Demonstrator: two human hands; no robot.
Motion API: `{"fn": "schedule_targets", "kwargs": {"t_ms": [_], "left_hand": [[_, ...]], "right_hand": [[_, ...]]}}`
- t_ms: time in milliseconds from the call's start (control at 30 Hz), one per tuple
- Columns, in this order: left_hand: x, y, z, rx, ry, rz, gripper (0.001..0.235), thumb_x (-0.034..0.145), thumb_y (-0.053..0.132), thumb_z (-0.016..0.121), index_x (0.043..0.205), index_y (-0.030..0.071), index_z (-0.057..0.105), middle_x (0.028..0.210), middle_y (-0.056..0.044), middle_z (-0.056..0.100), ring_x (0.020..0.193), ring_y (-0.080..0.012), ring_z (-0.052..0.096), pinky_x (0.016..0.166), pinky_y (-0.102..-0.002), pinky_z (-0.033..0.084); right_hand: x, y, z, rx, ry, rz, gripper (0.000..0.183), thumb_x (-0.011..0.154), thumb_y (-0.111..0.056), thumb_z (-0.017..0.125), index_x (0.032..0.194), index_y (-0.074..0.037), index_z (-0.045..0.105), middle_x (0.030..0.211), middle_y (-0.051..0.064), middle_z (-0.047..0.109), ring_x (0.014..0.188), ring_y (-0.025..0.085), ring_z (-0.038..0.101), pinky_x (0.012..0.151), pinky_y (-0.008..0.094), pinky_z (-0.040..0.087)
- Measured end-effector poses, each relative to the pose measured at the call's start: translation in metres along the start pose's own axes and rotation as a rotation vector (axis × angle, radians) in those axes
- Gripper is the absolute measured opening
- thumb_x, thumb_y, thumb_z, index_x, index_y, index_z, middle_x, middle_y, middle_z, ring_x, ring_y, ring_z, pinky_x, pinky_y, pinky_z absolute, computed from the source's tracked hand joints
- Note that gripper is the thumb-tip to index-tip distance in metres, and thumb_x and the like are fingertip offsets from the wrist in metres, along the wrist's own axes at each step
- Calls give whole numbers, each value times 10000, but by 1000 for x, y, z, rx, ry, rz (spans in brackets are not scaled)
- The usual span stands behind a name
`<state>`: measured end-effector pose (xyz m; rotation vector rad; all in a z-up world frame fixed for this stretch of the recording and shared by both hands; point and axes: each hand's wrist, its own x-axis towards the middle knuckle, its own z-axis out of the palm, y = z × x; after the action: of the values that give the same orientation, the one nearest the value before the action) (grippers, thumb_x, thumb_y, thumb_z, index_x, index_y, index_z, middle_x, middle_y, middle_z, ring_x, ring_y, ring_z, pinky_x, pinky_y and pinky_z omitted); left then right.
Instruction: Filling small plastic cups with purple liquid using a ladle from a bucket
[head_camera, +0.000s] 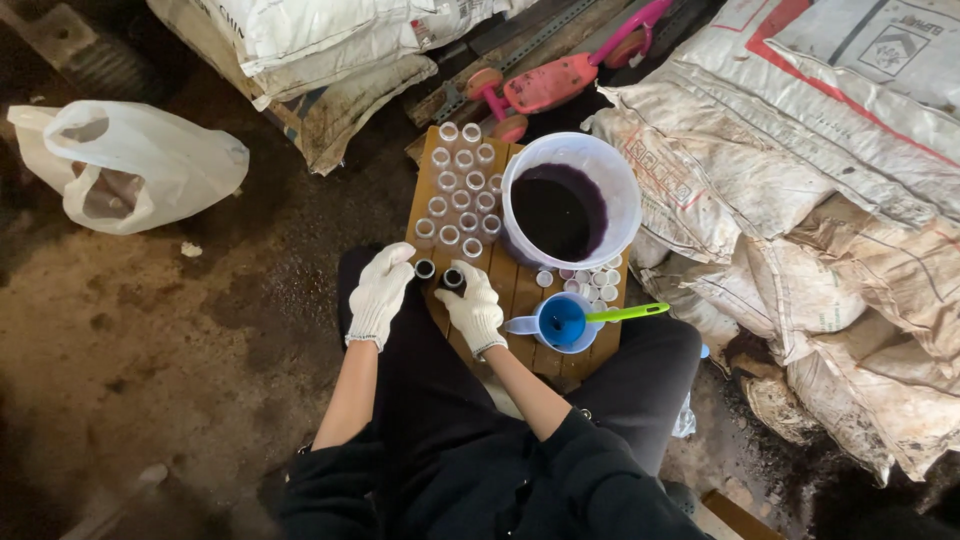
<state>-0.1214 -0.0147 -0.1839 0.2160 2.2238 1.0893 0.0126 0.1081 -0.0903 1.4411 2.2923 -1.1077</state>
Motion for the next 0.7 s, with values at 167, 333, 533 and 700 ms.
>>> {"fn": "schedule_targets", "kwargs": {"t_ms": [167,333,533,700], "left_hand": [[-62,81,-44,108,-35,-16,445,899,344,559,1332,309,654,1365,-7,660,1284,-272,608,1130,-447,445],[-51,72,-39,122,-57,-5,455,858,370,564,1296,311,677,1348,-16,669,1274,-285,614,1118,-452,451],[9,13,2,146,-93,26,443,867,429,526,1281,378,673,1315,-21,680,1260,-296,618,1098,-455,467],[-3,29,-2,135,-85,7,443,835,450,540,1247,381,686,1287,-1,688,1235,-270,632,1074,-438,478]], "right_hand": [[-2,-9,3,13,-1,10,616,818,-467,798,1362,-510,511,1405,-157,529,1298,205,589,1068,456,532],[-11,-17,-2,36,4,19,609,836,-437,792,1377,-480,514,1408,-135,538,1295,229,593,1069,472,527],[-13,-17,-1,38,15,19,610,824,-443,796,1365,-479,517,1403,-137,540,1276,231,608,1052,472,540],[-13,-17,0,45,18,15,627,817,-455,800,1374,-474,514,1410,-140,536,1270,232,613,1050,480,538]]}}
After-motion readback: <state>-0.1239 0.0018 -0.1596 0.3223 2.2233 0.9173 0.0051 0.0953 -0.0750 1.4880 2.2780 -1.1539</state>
